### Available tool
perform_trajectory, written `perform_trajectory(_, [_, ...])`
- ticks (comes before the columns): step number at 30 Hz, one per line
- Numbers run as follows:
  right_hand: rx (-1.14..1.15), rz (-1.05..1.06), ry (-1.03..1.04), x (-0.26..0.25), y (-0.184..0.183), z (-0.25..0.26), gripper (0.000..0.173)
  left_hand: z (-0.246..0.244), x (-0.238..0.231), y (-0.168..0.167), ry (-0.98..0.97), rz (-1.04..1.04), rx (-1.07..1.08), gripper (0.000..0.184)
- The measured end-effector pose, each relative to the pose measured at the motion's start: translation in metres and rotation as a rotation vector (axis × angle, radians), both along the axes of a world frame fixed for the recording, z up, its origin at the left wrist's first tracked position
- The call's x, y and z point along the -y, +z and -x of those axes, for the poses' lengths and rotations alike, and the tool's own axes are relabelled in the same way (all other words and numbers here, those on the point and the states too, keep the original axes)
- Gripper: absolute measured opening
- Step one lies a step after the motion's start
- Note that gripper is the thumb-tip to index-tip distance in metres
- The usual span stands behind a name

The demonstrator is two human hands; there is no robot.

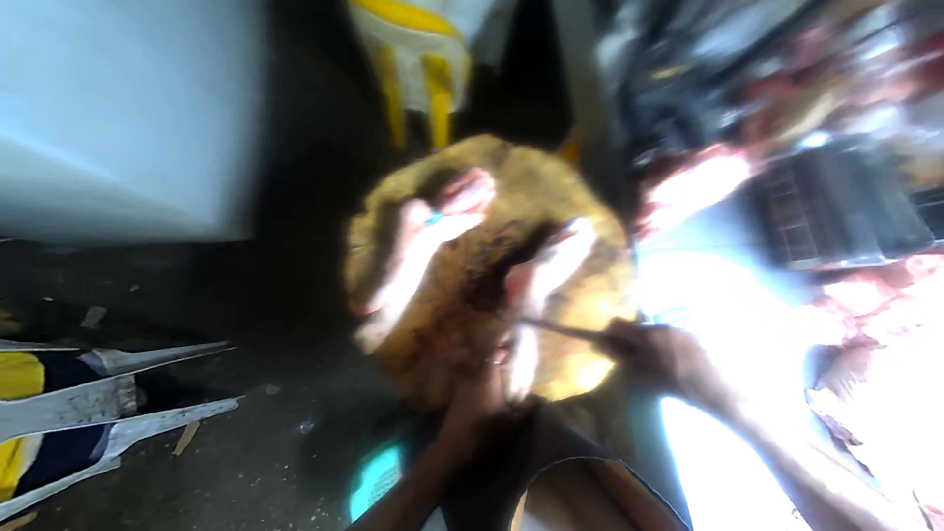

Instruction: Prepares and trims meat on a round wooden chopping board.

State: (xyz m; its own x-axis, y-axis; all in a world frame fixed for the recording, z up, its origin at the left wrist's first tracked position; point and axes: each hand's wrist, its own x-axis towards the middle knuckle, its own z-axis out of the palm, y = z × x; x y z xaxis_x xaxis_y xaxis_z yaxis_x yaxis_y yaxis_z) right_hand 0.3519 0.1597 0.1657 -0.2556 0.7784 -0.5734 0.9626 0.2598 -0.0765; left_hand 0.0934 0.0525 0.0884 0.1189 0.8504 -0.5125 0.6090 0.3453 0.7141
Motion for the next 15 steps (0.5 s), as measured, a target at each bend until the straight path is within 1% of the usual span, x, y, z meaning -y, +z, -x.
perform_trajectory(3, [0.063, -0.053, -0.035, -0.013, -0.007, -0.008, 0.054, 0.002, -0.002, 0.003, -0.016, 0.008, 0.000, 0.081])
perform_trajectory(6, [-0.023, -0.033, 0.040, -0.001, 0.002, -0.001, 0.052, 0.003, -0.002, 0.003, 0.007, 0.021, 0.007, 0.082])
perform_trajectory(8, [-0.041, -0.013, 0.067, 0.002, 0.000, 0.007, 0.053, 0.003, -0.003, 0.004, 0.014, 0.017, 0.008, 0.081])
perform_trajectory(11, [-0.007, 0.007, -0.020, -0.020, -0.017, 0.003, 0.055, 0.001, -0.002, 0.003, 0.027, -0.060, 0.013, 0.078])
perform_trajectory(13, [-0.001, -0.028, -0.087, -0.040, -0.036, -0.009, 0.052, 0.001, -0.003, 0.004, 0.030, -0.069, 0.032, 0.077])
perform_trajectory(15, [-0.011, -0.111, -0.108, -0.054, -0.054, -0.019, 0.050, 0.002, -0.004, 0.002, 0.032, -0.070, 0.036, 0.075])
